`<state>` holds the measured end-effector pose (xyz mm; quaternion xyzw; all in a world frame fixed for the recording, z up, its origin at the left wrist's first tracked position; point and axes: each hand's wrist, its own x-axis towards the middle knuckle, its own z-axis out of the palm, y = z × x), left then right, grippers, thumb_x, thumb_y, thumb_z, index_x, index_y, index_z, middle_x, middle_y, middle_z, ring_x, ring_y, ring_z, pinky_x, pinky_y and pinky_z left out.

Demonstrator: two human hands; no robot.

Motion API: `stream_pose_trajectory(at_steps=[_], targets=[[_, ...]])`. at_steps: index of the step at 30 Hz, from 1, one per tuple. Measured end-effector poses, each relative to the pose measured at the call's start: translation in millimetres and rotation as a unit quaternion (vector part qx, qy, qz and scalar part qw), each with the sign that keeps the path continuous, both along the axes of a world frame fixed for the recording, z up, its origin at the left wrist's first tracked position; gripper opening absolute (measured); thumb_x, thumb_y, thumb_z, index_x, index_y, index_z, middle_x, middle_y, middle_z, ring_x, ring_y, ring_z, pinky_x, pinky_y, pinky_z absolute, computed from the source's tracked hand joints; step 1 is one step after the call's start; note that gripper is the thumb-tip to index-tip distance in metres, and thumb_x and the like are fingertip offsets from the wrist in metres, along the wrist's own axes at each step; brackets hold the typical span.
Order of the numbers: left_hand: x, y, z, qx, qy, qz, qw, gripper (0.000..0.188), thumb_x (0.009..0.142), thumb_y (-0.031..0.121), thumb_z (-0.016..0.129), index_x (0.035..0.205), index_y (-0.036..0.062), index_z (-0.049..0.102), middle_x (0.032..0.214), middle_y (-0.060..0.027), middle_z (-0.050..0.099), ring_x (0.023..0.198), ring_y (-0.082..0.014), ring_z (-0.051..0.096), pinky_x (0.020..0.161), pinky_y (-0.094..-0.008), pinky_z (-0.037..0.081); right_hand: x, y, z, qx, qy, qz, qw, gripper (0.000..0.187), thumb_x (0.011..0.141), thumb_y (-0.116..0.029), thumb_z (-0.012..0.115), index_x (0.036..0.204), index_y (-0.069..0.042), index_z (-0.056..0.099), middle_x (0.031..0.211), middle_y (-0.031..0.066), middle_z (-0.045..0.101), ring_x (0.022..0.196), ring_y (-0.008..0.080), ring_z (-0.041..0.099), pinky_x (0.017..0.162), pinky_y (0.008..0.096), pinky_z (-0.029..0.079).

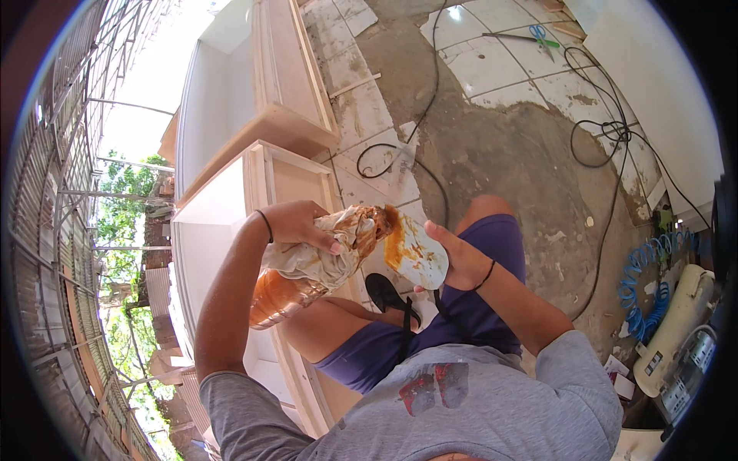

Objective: The person applies glue to a wooden strip and a cabinet edge using a spreader, then presses the strip onto the cabinet edge.

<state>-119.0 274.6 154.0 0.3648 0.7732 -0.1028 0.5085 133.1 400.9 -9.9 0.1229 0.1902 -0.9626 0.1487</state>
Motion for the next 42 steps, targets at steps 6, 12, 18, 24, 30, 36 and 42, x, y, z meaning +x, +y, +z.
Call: stream_pose_trajectory(at_steps=[6,12,18,24,30,36,42], targets=[[1.1,-5.7,0.3,0.052,-0.001,0.032,0.998,0.063,0.061,0.04,0.087,0.105,-0.0011,0.068,0.088,-0.0122,0.072,0.08,-0.02,0.068,0.079,-0.0335,0.052,-12.7,18.0,10.9,0.002,0.052,-0.01,0.999,0.062,0.093,-0.061,0.05,0.128,-0.009,0.055,0.111,0.0063,0.067,0.094,0.0176,0.065,0.067,0.0371,0.056],[-3.5,2.5,-9.6,0.138,0.024,0.015,0.99,0.066,0.061,0.046,0.085,0.109,0.0025,0.069,0.092,-0.0142,0.072,0.085,-0.0249,0.069,0.083,-0.0344,0.051,-21.0,57.7,26.3,0.105,0.133,-0.072,0.983,0.064,0.096,-0.053,0.049,0.135,-0.002,0.048,0.122,0.0112,0.064,0.103,0.0215,0.066,0.082,0.0401,0.056],[-4.4,7.6,-36.7,0.217,0.024,0.042,0.975,0.067,0.059,0.043,0.088,0.111,0.0049,0.069,0.095,-0.0135,0.072,0.089,-0.0244,0.068,0.085,-0.0339,0.05,-21.6,80.8,49.4,0.221,0.184,-0.123,0.95,0.075,0.089,-0.051,0.061,0.141,0.001,0.044,0.122,0.0088,0.06,0.104,0.0137,0.06,0.082,0.0288,0.051],[-4.2,4.9,-89.5,0.288,0.046,0.077,0.953,0.066,0.056,0.032,0.092,0.112,0.0055,0.069,0.094,-0.0104,0.073,0.087,-0.0202,0.068,0.084,-0.0334,0.051,-23.1,89.7,43.0,0.215,0.275,-0.113,0.93,0.083,0.086,-0.055,0.06,0.14,0.005,0.04,0.132,0.0151,0.056,0.116,0.0227,0.059,0.097,0.0416,0.049],[4.9,7.5,-146.6,0.404,0.039,0.122,0.906,0.075,0.056,0.027,0.092,0.121,0.0066,0.063,0.11,-0.0142,0.068,0.103,-0.0238,0.064,0.092,-0.0351,0.047,-27.3,96.7,6.4,0.168,0.206,-0.065,0.962,0.083,0.089,-0.06,0.052,0.144,0.0,0.036,0.142,0.0203,0.047,0.128,0.0389,0.049,0.099,0.0596,0.044],[10.3,-14.9,-270.0,0.462,0.068,0.265,0.843,0.075,0.061,0.018,0.09,0.127,0.0057,0.056,0.12,-0.0108,0.063,0.113,-0.0238,0.06,0.1,-0.0368,0.045,-27.6,96.4,14.7,-0.045,0.258,-0.092,0.961,0.085,0.087,-0.071,0.041,0.15,-0.015,0.032,0.153,0.016,0.034,0.134,0.0505,0.035,0.096,0.0804,0.027],[38.6,-41.8,-339.0,0.514,0.129,0.413,0.74,0.073,0.062,0.016,0.087,0.127,0.0103,0.055,0.121,-0.0096,0.062,0.117,-0.0251,0.057,0.101,-0.0374,0.045,-39.2,104.7,17.1,-0.082,0.294,-0.061,0.95,0.092,0.082,-0.076,0.042,0.152,-0.018,0.029,0.155,0.0152,0.028,0.139,0.049,0.027,0.099,0.0817,0.017]])
